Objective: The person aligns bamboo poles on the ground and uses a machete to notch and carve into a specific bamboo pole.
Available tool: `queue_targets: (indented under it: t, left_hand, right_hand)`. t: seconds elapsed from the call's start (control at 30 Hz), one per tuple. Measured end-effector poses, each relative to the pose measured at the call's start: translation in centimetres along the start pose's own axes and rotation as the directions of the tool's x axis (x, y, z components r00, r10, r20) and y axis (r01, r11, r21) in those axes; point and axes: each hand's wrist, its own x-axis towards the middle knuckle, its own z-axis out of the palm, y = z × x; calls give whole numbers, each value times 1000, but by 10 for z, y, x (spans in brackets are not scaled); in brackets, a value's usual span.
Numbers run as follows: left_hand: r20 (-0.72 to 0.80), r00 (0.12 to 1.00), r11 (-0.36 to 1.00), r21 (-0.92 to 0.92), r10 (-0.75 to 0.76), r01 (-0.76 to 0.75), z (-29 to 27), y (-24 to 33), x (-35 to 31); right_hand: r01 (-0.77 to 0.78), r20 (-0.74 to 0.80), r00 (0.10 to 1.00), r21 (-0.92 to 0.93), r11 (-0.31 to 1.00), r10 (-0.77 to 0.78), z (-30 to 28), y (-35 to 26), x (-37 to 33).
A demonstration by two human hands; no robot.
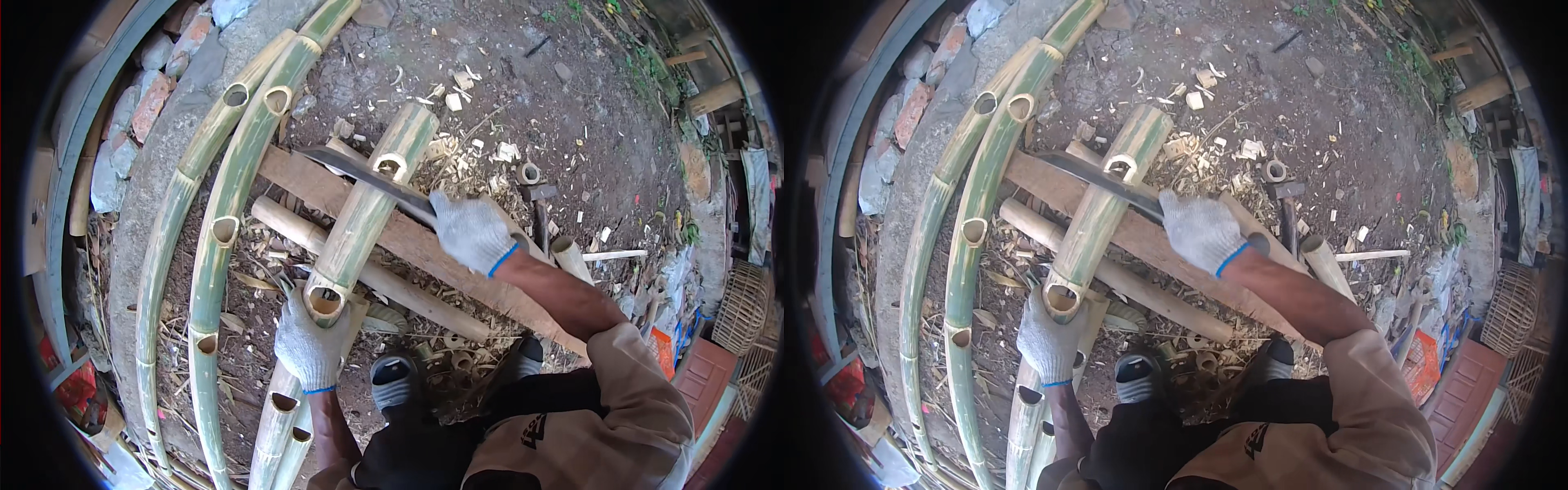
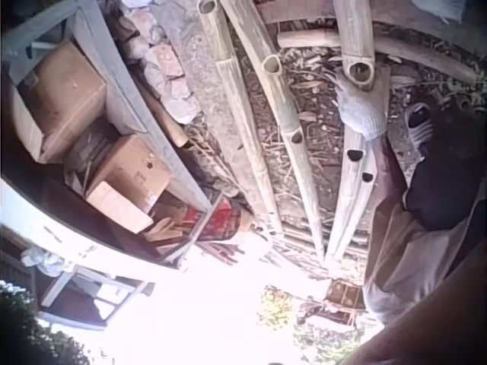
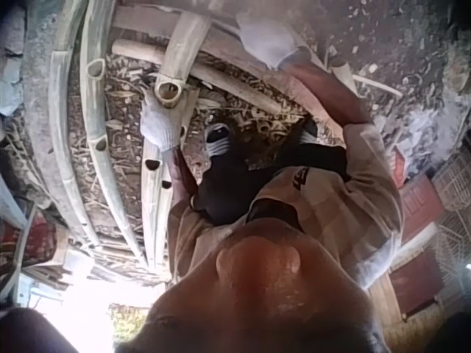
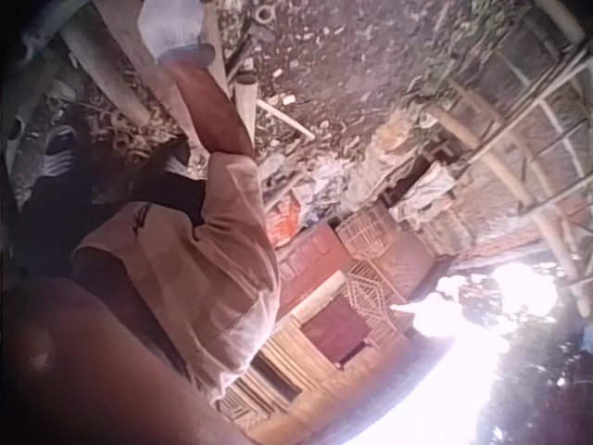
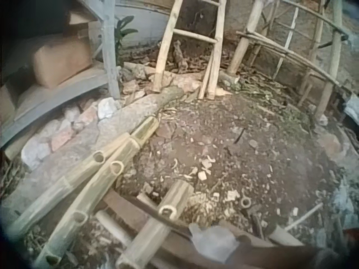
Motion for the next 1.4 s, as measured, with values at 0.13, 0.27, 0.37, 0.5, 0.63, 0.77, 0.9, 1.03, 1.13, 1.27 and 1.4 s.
queue_targets:
  t: [0.13,0.27,0.37,0.5,0.63,0.77,0.9,1.03,1.13,1.27,1.4]
  left_hand:
    - [67,996,999,-9,-52,52,-5,-1,-3]
    - [55,998,999,-40,-16,18,1,1,-1]
    - [-12,1000,1000,-14,8,-8,0,-7,-6]
    - [37,999,1000,-2,-12,12,-4,3,-3]
    - [84,995,998,-24,-59,61,-6,5,-2]
    - [63,997,999,-3,-50,50,-5,6,-1]
    - [60,997,999,-15,-46,47,-5,1,-3]
    - [91,994,998,-13,-58,59,-6,8,-2]
    - [59,997,999,-5,-53,54,-7,7,-3]
    - [85,993,997,-21,-78,80,-9,7,-2]
    - [99,993,997,-18,-68,70,-10,11,-3]
  right_hand:
    - [55,-94,994,-46,997,-59,3,-1,-4]
    - [-80,-30,997,-137,987,76,27,30,9]
    - [-41,60,998,57,998,37,6,2,-2]
    - [-72,104,992,25,997,69,-3,8,9]
    - [-20,98,995,-74,997,27,14,17,-3]
    - [13,-19,1000,34,999,-13,-4,-2,-4]
    - [-151,244,959,17,988,142,2,17,7]
    - [-50,46,998,79,996,46,15,14,-5]
    - [11,-32,999,23,1000,-11,4,4,-14]
    - [-11,-46,999,111,994,16,4,4,4]
    - [-165,259,956,93,982,137,13,24,23]
